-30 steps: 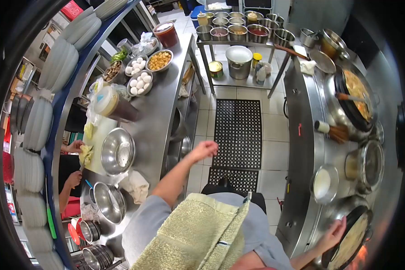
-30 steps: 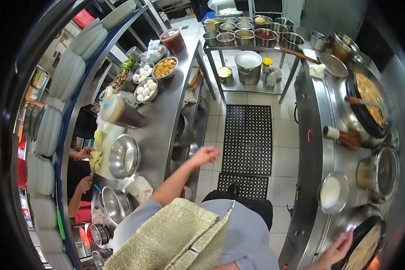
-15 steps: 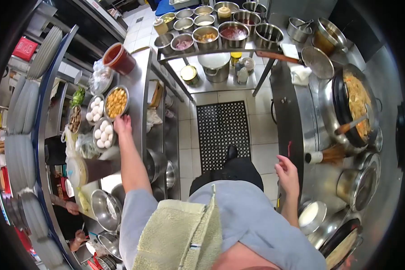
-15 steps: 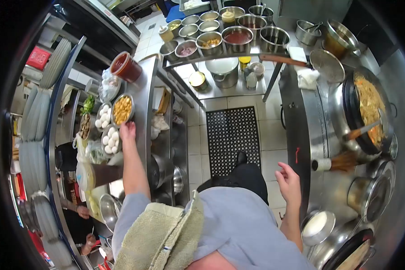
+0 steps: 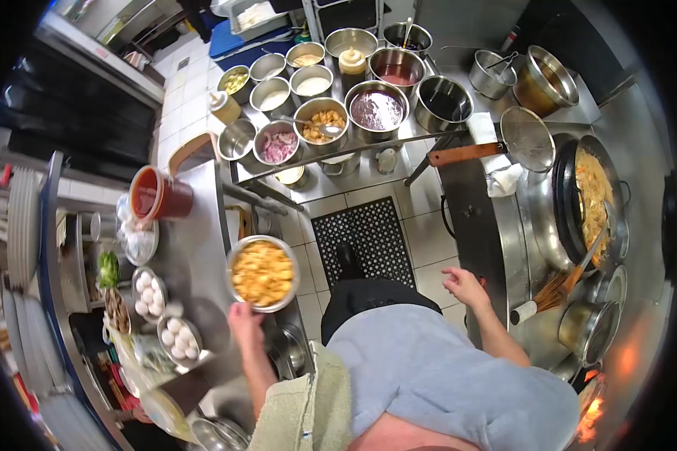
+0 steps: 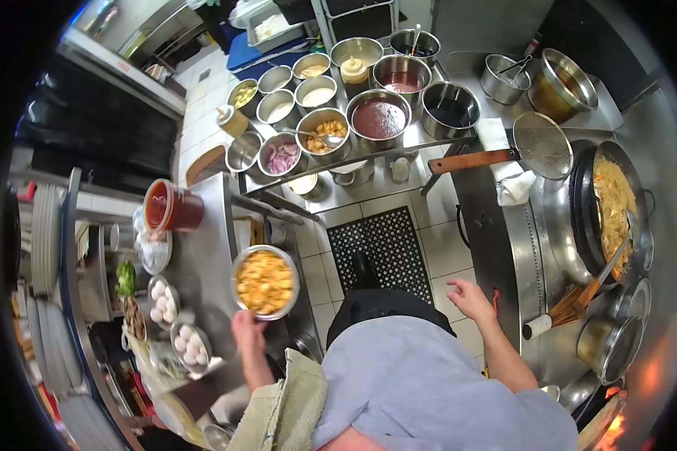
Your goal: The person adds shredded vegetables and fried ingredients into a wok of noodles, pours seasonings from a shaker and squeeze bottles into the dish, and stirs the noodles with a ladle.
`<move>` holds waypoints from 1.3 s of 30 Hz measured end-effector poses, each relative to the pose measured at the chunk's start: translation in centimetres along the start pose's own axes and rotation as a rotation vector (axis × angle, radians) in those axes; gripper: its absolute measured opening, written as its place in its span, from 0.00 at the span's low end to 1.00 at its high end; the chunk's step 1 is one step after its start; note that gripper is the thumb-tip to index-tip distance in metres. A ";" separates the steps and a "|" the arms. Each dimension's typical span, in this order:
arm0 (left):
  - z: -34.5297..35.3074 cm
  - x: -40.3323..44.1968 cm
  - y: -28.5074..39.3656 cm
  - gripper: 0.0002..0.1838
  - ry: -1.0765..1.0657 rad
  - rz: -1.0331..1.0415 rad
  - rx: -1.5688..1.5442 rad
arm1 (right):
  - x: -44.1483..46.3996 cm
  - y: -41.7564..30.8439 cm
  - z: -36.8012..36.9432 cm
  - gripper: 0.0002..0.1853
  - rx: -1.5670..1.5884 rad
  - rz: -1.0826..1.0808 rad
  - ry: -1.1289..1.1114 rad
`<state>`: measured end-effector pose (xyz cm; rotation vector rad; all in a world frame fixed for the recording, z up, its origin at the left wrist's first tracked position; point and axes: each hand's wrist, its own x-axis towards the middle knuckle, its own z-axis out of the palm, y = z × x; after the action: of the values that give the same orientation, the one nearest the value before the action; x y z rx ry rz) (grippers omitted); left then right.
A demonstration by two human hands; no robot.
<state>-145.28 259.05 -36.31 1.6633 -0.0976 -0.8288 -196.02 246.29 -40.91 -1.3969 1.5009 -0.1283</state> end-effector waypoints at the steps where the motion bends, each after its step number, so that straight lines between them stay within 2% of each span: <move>1: 1.4 0.9 -1.5 0.04 -0.048 -0.067 0.058 | 0.0 0.4 0.2 0.20 0.003 0.019 0.006; 4: 8.4 3.9 -4.6 0.03 -0.264 -0.174 0.113 | 0.5 0.8 0.0 0.19 -0.032 0.110 -0.005; 6: 13.7 7.8 -8.0 0.04 -0.344 -0.207 0.130 | -0.1 1.1 -0.8 0.18 -0.013 0.228 0.123; 9: 20.4 15.2 -13.4 0.04 -0.471 -0.214 0.146 | -2.6 2.9 -1.0 0.16 -0.028 0.269 0.236; 11: 25.9 18.4 -13.5 0.04 -0.485 -0.188 0.144 | -5.2 3.5 -1.0 0.18 0.085 0.526 0.239; 15: 33.4 28.1 -17.0 0.08 -0.624 -0.205 0.118 | -8.9 8.0 0.0 0.20 0.133 0.742 0.281; 17: 37.7 31.9 -18.1 0.08 -0.681 -0.201 0.124 | -9.7 11.4 1.9 0.22 -0.062 0.780 0.134; 18: 39.7 33.5 -18.8 0.08 -0.719 -0.210 0.139 | -9.6 11.9 2.6 0.23 -0.400 0.710 0.112; 19: 41.1 34.3 -19.2 0.08 -0.745 -0.218 0.156 | -8.8 11.5 2.5 0.22 -0.242 0.874 0.038; 20: 42.4 35.3 -19.7 0.08 -0.758 -0.218 0.177 | -8.4 9.3 2.3 0.23 -0.203 0.837 0.115; 23: 45.2 36.8 -20.6 0.09 -0.768 -0.204 0.236 | -6.7 5.2 2.0 0.22 -0.131 0.971 0.158; 25: 46.1 37.3 -20.9 0.10 -0.752 -0.184 0.274 | -6.1 3.3 0.8 0.22 -0.089 0.967 0.105; 26: 46.4 37.5 -20.9 0.10 -0.742 -0.172 0.289 | -6.1 2.6 0.6 0.22 -0.075 0.983 0.129; 28: 46.6 37.8 -21.0 0.10 -0.720 -0.153 0.334 | -6.4 1.0 0.0 0.18 -0.155 0.848 0.210; 29: 46.3 37.7 -21.3 0.11 -0.711 -0.143 0.351 | -6.6 -0.1 -0.8 0.18 -0.153 0.857 0.216; 31: 46.0 37.4 -20.6 0.11 -0.679 -0.098 0.411 | -6.8 -3.0 -3.1 0.14 -0.081 0.593 0.378; 33: 44.8 36.2 -19.9 0.12 -0.647 -0.038 0.483 | -7.9 -5.2 -6.3 0.10 -0.258 0.510 0.743; 34: 44.1 35.4 -19.7 0.12 -0.625 0.015 0.537 | -8.9 -6.1 -8.9 0.09 -0.450 0.545 0.928; 35: 43.4 34.9 -19.3 0.12 -0.597 0.085 0.596 | -9.8 -6.8 -11.8 0.10 -0.429 0.282 1.288; 36: 42.3 33.7 -19.0 0.12 -0.579 0.164 0.672 | -10.9 -6.2 -14.9 0.09 -0.418 0.275 1.463; 37: 41.1 32.0 -19.0 0.13 -0.571 0.230 0.753 | -12.4 -3.3 -18.1 0.10 -0.551 0.272 1.514; 39: 38.4 26.8 -19.3 0.13 -0.713 0.240 0.995 | -13.4 0.0 -22.7 0.14 -0.555 0.579 1.441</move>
<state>-154.05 219.67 -67.01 2.0837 -1.3593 -1.2522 -215.01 244.63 -22.67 -1.1662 3.2752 -0.4335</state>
